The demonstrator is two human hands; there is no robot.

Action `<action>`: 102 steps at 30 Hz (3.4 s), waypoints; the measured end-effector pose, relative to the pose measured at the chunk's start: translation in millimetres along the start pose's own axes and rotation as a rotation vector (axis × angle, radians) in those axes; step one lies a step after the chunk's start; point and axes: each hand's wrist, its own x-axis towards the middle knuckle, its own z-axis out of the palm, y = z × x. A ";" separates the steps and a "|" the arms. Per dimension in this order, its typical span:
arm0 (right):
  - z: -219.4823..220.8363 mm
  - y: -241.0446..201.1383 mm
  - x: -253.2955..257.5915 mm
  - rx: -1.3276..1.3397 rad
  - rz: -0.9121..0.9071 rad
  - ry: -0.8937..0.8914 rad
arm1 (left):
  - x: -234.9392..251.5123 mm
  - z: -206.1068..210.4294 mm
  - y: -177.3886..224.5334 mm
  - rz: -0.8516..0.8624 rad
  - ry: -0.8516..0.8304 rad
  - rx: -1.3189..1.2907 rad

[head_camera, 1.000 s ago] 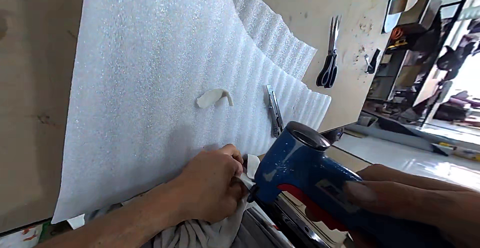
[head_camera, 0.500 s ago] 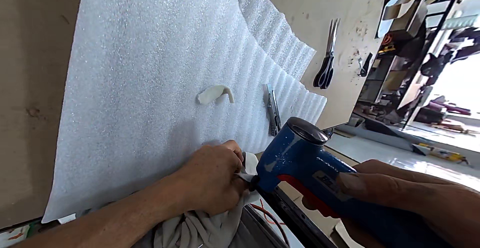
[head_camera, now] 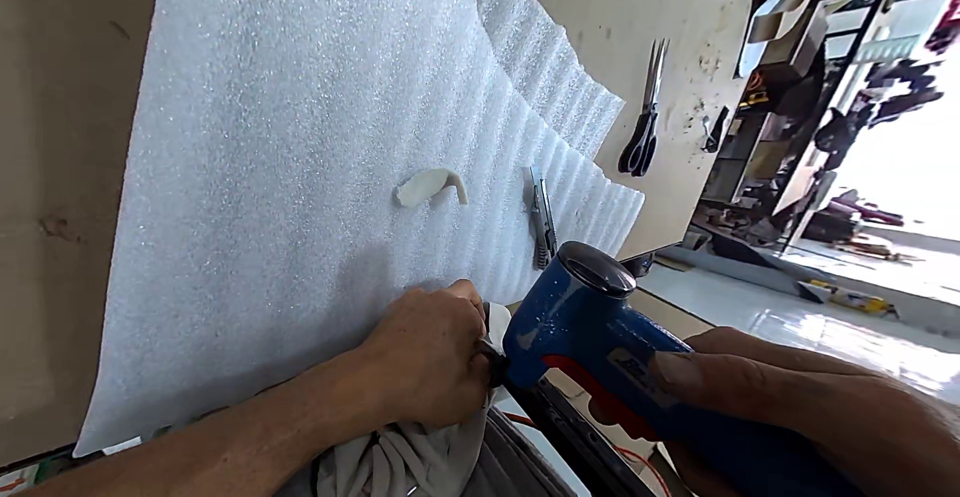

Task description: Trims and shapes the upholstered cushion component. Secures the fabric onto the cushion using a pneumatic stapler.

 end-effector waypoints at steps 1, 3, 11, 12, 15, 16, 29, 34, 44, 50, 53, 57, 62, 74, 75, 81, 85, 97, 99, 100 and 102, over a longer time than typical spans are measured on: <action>0.1 0.4 0.5 -0.001 -0.006 -0.011 | 0.3 0.2 -0.7 0.007 -0.001 0.006; -0.8 2.2 2.1 -0.019 -0.012 -0.047 | 0.3 2.7 -4.6 0.046 0.027 0.022; -30.7 34.8 -23.1 0.256 -0.237 0.192 | -3.8 -8.8 16.0 -0.097 -0.017 -0.023; -35.5 40.5 -22.4 0.289 -0.305 0.203 | -4.3 -11.3 23.9 -0.149 -0.042 0.001; -44.2 52.6 -9.2 0.282 -0.435 0.191 | -8.2 -11.7 38.5 -0.276 -0.075 0.068; -46.8 59.8 -1.0 0.263 -0.471 0.181 | -10.9 -11.5 40.6 -0.304 -0.078 0.089; -43.9 101.9 51.5 0.207 -0.828 0.020 | -26.9 -8.5 65.6 -0.412 -0.125 0.307; -47.8 98.2 49.6 0.205 -0.798 -0.017 | -28.5 -23.7 42.6 -0.196 -0.347 0.120; -37.2 69.9 8.5 0.441 -0.418 0.081 | -34.4 -0.4 0.4 -0.069 -0.109 -0.411; -33.2 73.5 0.9 0.404 -0.406 -0.008 | -38.4 13.3 -4.6 0.027 0.033 -0.344; -28.5 57.5 -4.5 0.239 -0.308 -0.047 | -40.2 13.3 -1.1 -0.034 0.044 -0.291; -23.2 47.1 -0.7 0.142 -0.280 -0.094 | -41.8 13.7 1.8 -0.060 0.093 -0.240; -19.4 45.5 5.5 0.164 -0.249 -0.115 | -41.5 16.7 -0.8 -0.090 0.148 -0.309; -19.3 38.7 14.8 0.144 -0.182 -0.207 | -41.7 17.4 -4.7 -0.108 0.115 -0.394; -20.2 37.9 15.6 0.140 -0.176 -0.217 | -41.7 17.4 -4.9 -0.111 0.110 -0.400; -22.7 31.2 20.1 0.085 -0.157 -0.254 | -42.3 16.2 -6.4 -0.133 0.087 -0.422; -30.6 33.9 18.5 0.145 -0.188 -0.210 | -41.8 9.4 -10.5 -0.114 0.060 -0.441; -17.6 25.9 20.3 0.177 -0.140 -0.232 | -41.7 10.2 -17.5 -0.050 0.021 -0.494; -18.7 27.1 19.6 0.122 -0.140 -0.223 | -41.7 11.1 -17.9 -0.052 0.017 -0.490; -22.2 32.7 17.7 0.121 -0.186 -0.182 | -41.2 10.1 -16.7 -0.064 0.020 -0.482; -42.4 59.3 17.3 0.223 -0.351 -0.085 | -40.4 8.6 -13.2 -0.092 0.037 -0.466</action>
